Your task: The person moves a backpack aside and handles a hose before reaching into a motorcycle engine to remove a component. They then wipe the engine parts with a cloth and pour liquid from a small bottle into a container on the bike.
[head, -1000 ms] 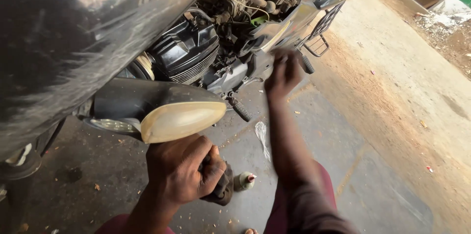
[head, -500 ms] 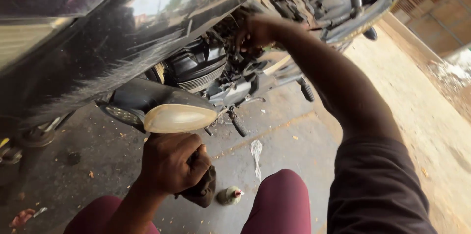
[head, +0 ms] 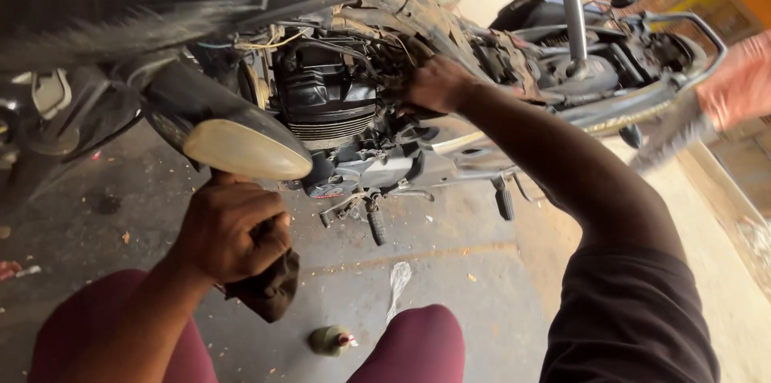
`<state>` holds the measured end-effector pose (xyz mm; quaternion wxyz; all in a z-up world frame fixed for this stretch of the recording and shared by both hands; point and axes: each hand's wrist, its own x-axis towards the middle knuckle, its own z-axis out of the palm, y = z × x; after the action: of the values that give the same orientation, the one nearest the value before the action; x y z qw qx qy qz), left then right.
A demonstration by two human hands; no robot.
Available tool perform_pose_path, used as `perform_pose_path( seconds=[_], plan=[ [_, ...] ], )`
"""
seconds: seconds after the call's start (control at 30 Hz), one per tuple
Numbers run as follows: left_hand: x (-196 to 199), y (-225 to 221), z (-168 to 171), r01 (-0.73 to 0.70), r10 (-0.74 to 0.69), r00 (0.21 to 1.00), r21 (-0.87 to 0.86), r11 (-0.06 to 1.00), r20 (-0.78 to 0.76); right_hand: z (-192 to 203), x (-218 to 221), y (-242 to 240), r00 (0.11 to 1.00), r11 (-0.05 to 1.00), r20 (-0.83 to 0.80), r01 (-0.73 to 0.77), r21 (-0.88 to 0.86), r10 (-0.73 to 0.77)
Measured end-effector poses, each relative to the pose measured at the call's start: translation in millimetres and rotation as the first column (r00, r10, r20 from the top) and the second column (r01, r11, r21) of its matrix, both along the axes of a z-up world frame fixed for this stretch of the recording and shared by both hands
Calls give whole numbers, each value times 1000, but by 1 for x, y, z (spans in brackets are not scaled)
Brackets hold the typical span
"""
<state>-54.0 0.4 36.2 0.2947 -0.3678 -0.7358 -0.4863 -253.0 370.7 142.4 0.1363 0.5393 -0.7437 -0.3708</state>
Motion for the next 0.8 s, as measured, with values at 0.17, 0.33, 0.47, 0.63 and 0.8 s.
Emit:
perform_pose_path(
  seconds=[0.17, 0.33, 0.47, 0.63, 0.8],
  plan=[
    [0, 3, 0, -31, 31, 999, -19, 999, 21, 2, 6, -20, 668, 707, 236, 644, 294, -706],
    [3, 7, 0, -66, 67, 997, -28, 997, 44, 10, 16, -21, 717, 765, 266, 603, 225, -644],
    [4, 9, 0, -95, 99, 993, -62, 994, 59, 24, 27, -42, 443, 535, 376, 824, 187, -814],
    [3, 7, 6, -80, 84, 994, -53, 995, 66, -12, -12, -2, 544, 663, 523, 747, 54, -656],
    [4, 7, 5, -71, 75, 995, -58, 996, 67, 1, 9, -3, -26, 99, 877, 992, 83, -479]
  ],
)
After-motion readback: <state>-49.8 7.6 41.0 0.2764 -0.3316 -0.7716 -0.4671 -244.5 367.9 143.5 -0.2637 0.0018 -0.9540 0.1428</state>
